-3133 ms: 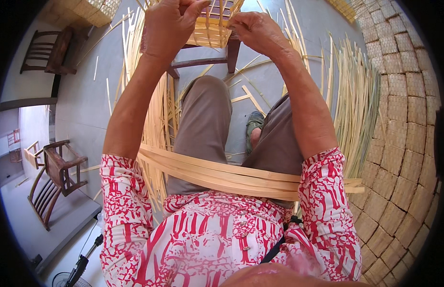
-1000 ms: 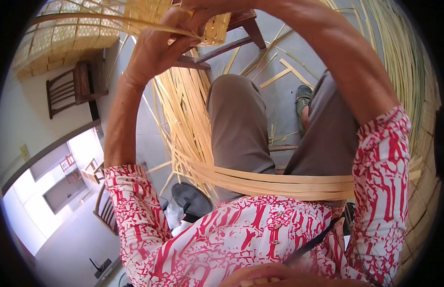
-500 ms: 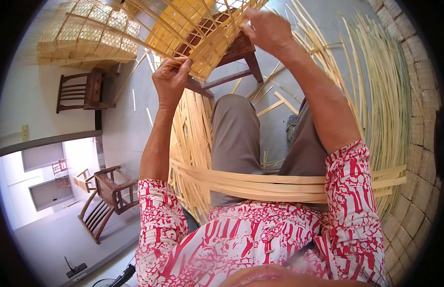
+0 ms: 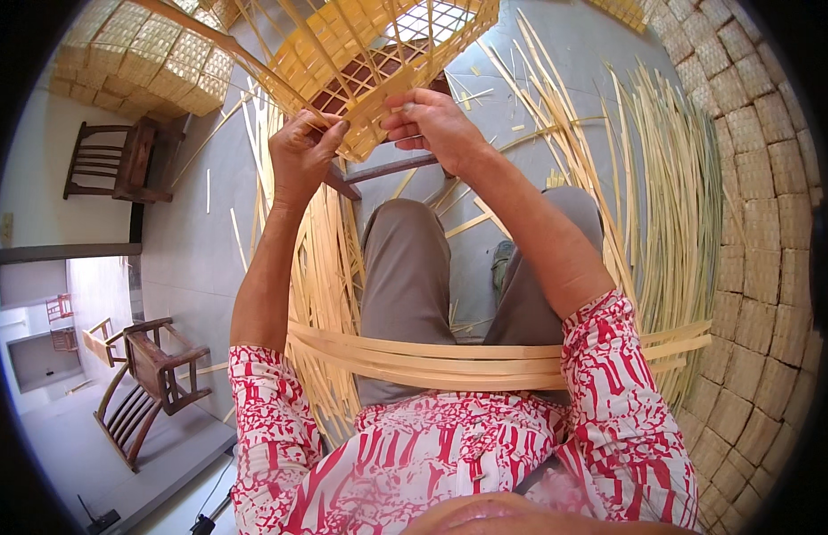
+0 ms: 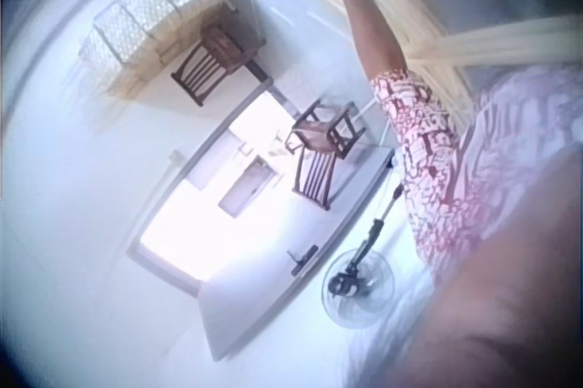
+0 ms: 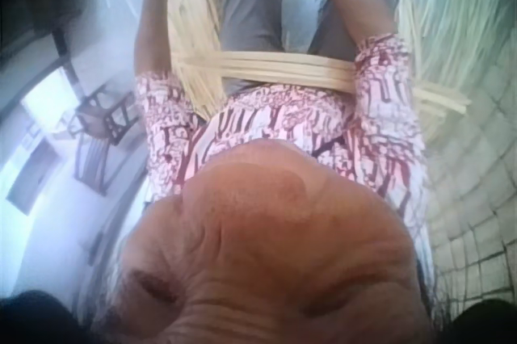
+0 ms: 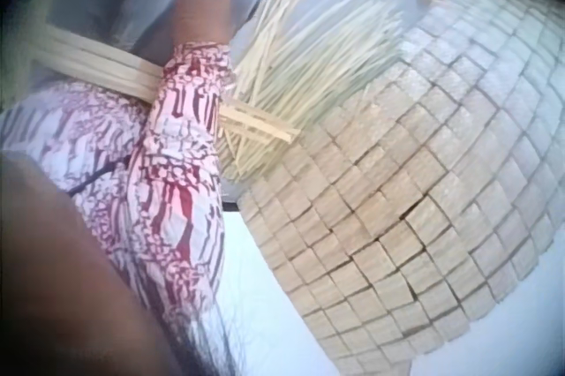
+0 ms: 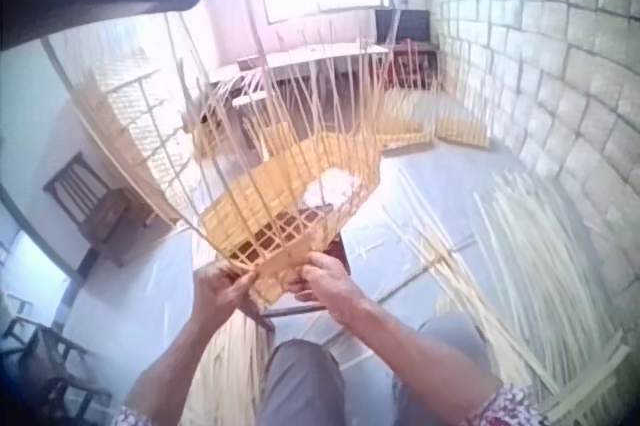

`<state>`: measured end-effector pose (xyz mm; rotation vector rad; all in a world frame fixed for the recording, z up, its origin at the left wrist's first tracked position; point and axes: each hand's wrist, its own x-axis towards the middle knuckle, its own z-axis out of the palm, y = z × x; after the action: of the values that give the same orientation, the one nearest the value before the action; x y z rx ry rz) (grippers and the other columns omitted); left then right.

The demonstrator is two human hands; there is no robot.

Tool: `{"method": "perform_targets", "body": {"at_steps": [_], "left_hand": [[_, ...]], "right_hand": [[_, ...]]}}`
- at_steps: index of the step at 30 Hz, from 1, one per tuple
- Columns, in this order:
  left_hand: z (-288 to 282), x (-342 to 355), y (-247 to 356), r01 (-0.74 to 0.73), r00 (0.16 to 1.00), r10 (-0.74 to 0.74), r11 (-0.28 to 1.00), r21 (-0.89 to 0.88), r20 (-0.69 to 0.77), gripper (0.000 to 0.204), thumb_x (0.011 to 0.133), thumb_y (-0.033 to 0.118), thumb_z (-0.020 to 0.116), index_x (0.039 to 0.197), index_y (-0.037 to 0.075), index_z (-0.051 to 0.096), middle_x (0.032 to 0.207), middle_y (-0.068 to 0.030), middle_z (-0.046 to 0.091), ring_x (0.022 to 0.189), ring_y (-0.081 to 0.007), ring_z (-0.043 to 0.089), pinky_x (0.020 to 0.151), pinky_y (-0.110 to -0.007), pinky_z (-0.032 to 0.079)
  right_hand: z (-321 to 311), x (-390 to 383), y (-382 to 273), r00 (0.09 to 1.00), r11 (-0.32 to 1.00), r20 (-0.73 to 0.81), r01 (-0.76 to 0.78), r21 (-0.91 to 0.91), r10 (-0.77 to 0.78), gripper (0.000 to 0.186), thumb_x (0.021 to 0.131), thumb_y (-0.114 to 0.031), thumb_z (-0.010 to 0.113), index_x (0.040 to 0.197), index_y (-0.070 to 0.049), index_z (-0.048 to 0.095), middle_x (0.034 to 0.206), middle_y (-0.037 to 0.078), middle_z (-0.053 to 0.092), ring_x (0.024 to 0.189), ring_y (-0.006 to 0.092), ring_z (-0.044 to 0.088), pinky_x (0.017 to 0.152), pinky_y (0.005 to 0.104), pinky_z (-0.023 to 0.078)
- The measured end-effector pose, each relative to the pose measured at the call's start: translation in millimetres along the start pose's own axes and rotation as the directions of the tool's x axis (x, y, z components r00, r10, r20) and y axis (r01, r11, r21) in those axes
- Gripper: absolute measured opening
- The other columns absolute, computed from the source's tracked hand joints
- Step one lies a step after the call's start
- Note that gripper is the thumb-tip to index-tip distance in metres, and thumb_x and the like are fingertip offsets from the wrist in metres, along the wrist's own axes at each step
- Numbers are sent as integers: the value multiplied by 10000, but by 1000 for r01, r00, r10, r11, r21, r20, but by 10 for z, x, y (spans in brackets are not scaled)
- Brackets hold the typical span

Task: The person weaves a basket by hand, interlacing thin bamboo strips through a pre-formed frame resting on a small wooden stool. The person repeatedly pulls strips through the weave and adjusts the tension to maintain the basket's shape.

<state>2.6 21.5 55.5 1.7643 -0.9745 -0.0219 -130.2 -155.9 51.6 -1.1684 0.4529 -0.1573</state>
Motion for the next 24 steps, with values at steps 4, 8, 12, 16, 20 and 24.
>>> {"method": "perform_targets", "body": {"at_steps": [4, 8, 12, 16, 20, 24], "left_hand": [[-26, -35, 102, 41, 999, -42, 998, 42, 27, 75, 838, 49, 771, 867, -9, 735, 733, -30, 643, 672, -93, 593, 638, -249, 486], [-28, -36, 147, 4, 1000, -4, 999, 52, -3, 62, 839, 45, 761, 866, -5, 737, 750, -36, 660, 664, -93, 607, 627, -255, 493], [-57, -7, 156, -4, 1000, 2, 998, 68, 19, 63, 873, 18, 747, 919, -18, 724, 829, -6, 665, 719, -65, 591, 645, -229, 482], [-67, 1, 85, -72, 997, 68, 993, 89, 40, 58, 882, 13, 741, 932, -11, 724, 859, -13, 666, 758, -71, 602, 665, -234, 489], [-89, -38, 127, -22, 998, 26, 997, -79, 54, 61, 859, 7, 759, 917, 1, 739, 845, -49, 692, 773, -104, 619, 692, -258, 506], [-78, -25, 128, -8, 993, 32, 978, -208, 114, 82, 901, 41, 746, 969, 0, 727, 864, -12, 646, 770, -87, 607, 675, -238, 487]], "right_hand": [[54, 73, 86, 994, 950, -107, 29, 310, 4, 240, 1007, -69, 433, 1206, -27, 561, 951, 79, 664, 831, 172, 630, 780, 321, 551], [40, 74, 61, 993, 892, -112, 28, 450, 26, 226, 993, -51, 449, 1199, -29, 539, 958, 96, 666, 845, 187, 639, 782, 333, 554], [132, 14, 51, 986, 869, -135, -21, 494, 101, 226, 969, -22, 428, 1164, -34, 543, 931, 105, 662, 798, 200, 636, 737, 352, 545], [195, 38, 52, 981, 807, -169, 26, 590, 92, 234, 957, -3, 415, 1149, -46, 541, 913, 108, 659, 777, 207, 638, 706, 359, 538], [176, 118, 53, 994, 659, -112, 80, 748, 7, 190, 974, -33, 450, 1126, -49, 563, 936, 110, 658, 808, 213, 646, 753, 369, 560], [95, 87, 66, 1000, 574, 5, 7, 819, -19, 152, 966, -33, 502, 1074, -50, 606, 961, 102, 665, 873, 221, 665, 767, 379, 582]]}}
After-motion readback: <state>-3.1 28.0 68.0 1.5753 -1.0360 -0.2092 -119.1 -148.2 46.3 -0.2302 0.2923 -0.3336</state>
